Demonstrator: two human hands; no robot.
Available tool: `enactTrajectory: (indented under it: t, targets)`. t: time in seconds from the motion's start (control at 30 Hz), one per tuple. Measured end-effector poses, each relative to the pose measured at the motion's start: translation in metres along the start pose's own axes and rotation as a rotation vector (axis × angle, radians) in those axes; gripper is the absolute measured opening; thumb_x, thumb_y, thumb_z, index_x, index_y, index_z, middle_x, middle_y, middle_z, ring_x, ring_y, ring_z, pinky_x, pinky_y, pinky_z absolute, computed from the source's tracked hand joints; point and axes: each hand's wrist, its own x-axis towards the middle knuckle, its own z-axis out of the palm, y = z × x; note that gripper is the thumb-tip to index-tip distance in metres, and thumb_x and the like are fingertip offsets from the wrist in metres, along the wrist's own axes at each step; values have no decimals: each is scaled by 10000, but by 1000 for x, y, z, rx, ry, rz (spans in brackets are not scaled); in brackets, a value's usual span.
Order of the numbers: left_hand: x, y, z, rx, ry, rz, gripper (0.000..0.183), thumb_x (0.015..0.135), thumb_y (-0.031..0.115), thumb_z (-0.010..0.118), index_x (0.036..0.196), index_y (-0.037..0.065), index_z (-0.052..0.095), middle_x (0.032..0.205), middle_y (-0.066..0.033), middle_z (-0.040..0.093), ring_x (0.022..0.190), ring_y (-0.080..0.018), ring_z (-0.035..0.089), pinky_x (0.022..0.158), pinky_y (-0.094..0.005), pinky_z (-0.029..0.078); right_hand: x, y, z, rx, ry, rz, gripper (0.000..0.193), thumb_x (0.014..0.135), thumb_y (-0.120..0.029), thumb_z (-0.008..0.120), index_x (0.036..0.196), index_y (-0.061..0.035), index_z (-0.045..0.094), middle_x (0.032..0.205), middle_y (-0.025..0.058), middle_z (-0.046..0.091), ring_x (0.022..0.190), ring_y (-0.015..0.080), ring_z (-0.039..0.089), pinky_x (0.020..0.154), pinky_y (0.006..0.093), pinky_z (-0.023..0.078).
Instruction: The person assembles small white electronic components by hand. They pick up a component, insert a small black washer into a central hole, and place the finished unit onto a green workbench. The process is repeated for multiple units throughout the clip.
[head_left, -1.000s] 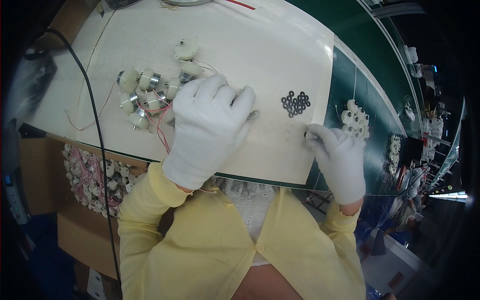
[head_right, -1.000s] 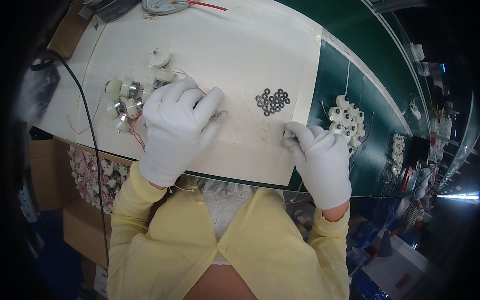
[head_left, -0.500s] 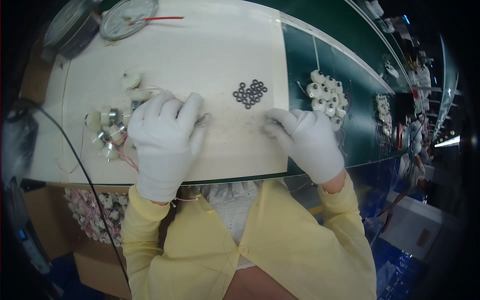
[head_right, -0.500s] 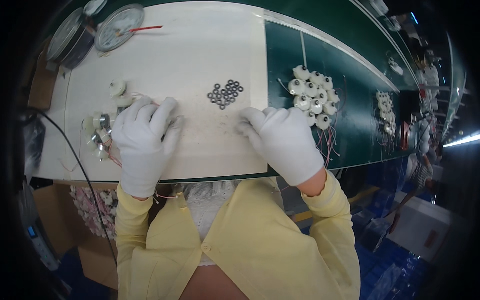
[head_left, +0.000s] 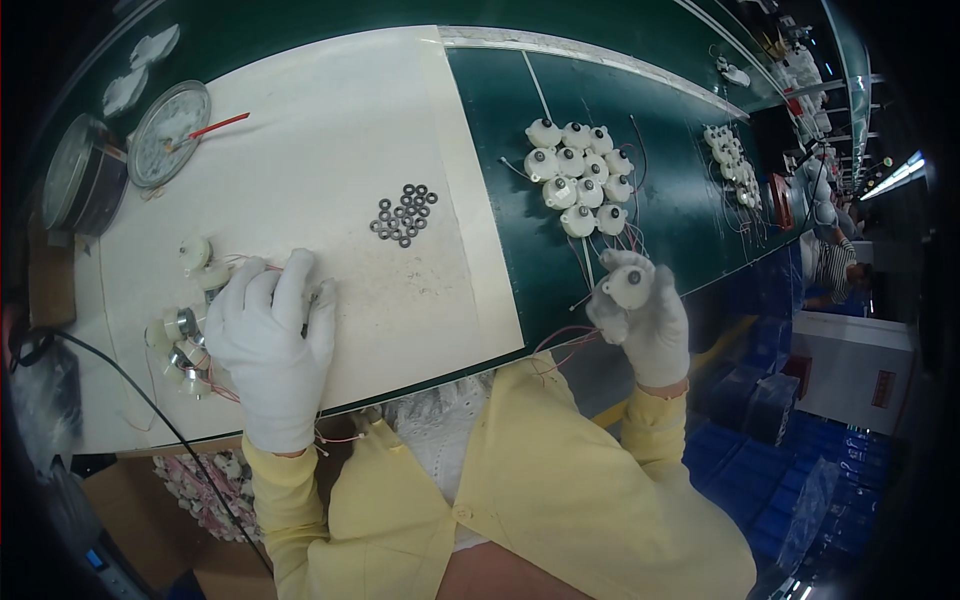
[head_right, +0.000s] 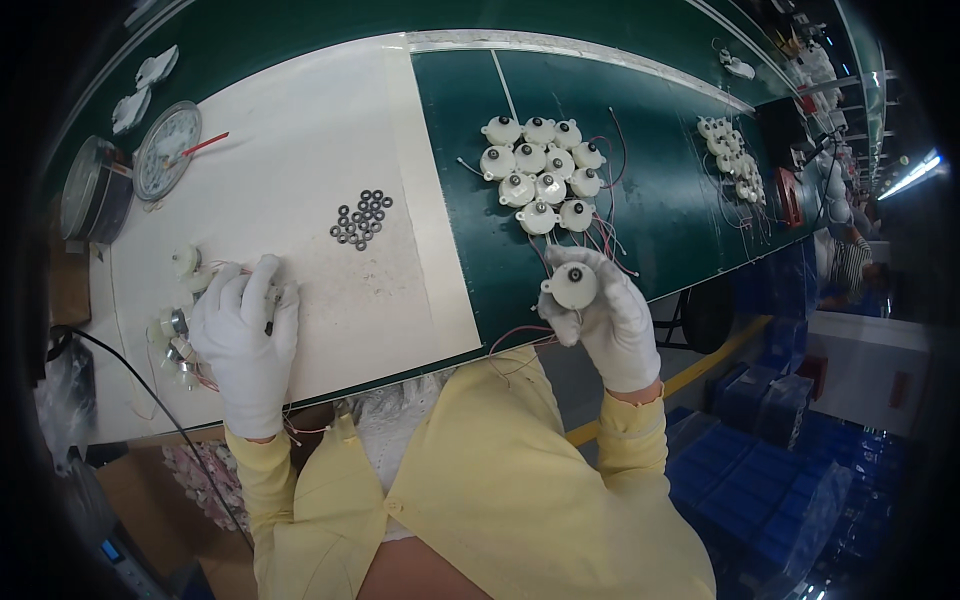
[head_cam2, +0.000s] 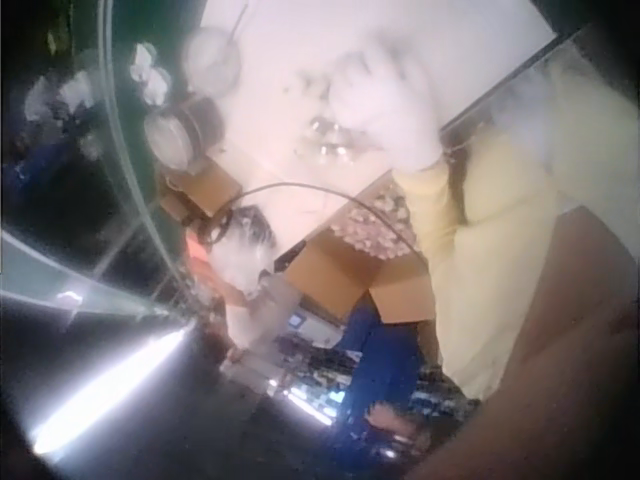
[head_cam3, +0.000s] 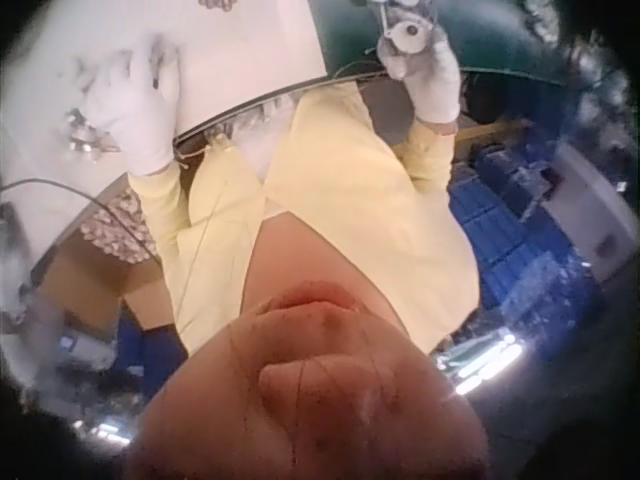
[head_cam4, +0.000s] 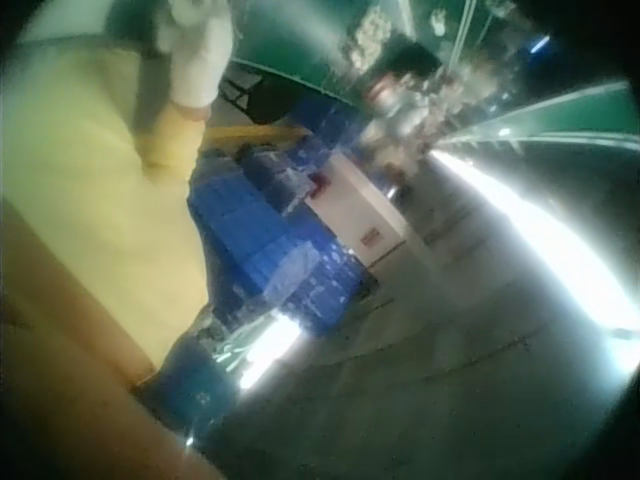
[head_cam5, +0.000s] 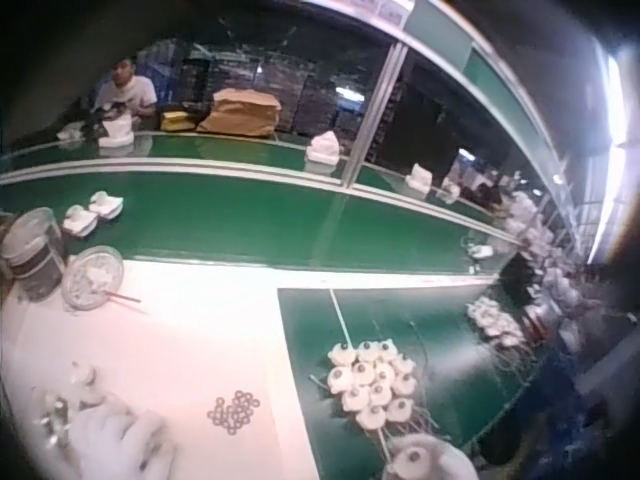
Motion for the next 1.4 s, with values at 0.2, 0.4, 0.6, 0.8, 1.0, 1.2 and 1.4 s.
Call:
enactTrajectory:
  t: [0.2,0.4,0.6,0.8,1.0,1.2,1.4]
  targets:
    - [2,1,-1,15,15,16,443,814,151,832,1233,133,690,1005,-71,668,1045,-315,665,850,-468,518,9,8,4,-803,518,-168,331,1127,-223,452,1277,2,643,807,43,686,595,82,560,544,252,448]
    - [0,0,1,27,17,28,437,819,162,826,1236,136,696,1002,-57,685,1049,-306,668,854,-461,513,27,24,-10,-1381,547,-428,292,1073,-130,499,1292,18,624,884,179,749,677,307,707,627,416,542]
    - [1,1,1,25,26,34,436,819,174,825,1234,139,698,1007,-55,693,1036,-299,673,860,-465,504,38,31,-16,-1573,565,-617,311,1008,-62,574,1308,-2,630,828,201,735,654,380,690,628,463,538]
    - [1,0,1,25,27,48,453,826,183,819,1256,137,683,1026,-66,691,1021,-298,671,856,-465,504,44,28,-21,-1704,515,-649,300,947,-34,672,1247,-33,676,772,153,715,632,333,680,583,433,501]
    - [-2,-1,0,11,24,41,453,826,178,819,1256,136,680,1025,-71,682,1022,-297,665,847,-465,507,34,11,-1,-1564,602,-745,264,882,-73,769,1137,-64,701,808,76,707,680,266,661,638,412,496]
    - [0,1,1,15,33,47,438,825,174,819,1241,135,684,1014,-64,677,1031,-298,661,860,-466,507,21,17,2,-1632,393,-729,224,806,-102,848,934,-119,665,777,15,688,663,250,628,629,396,464]
    - [4,3,-1,14,31,42,420,810,159,822,1207,122,690,998,-67,671,1020,-305,661,828,-458,514,38,15,-2,-1543,418,-653,159,824,-80,822,935,-100,710,829,34,739,668,241,659,644,375,499]
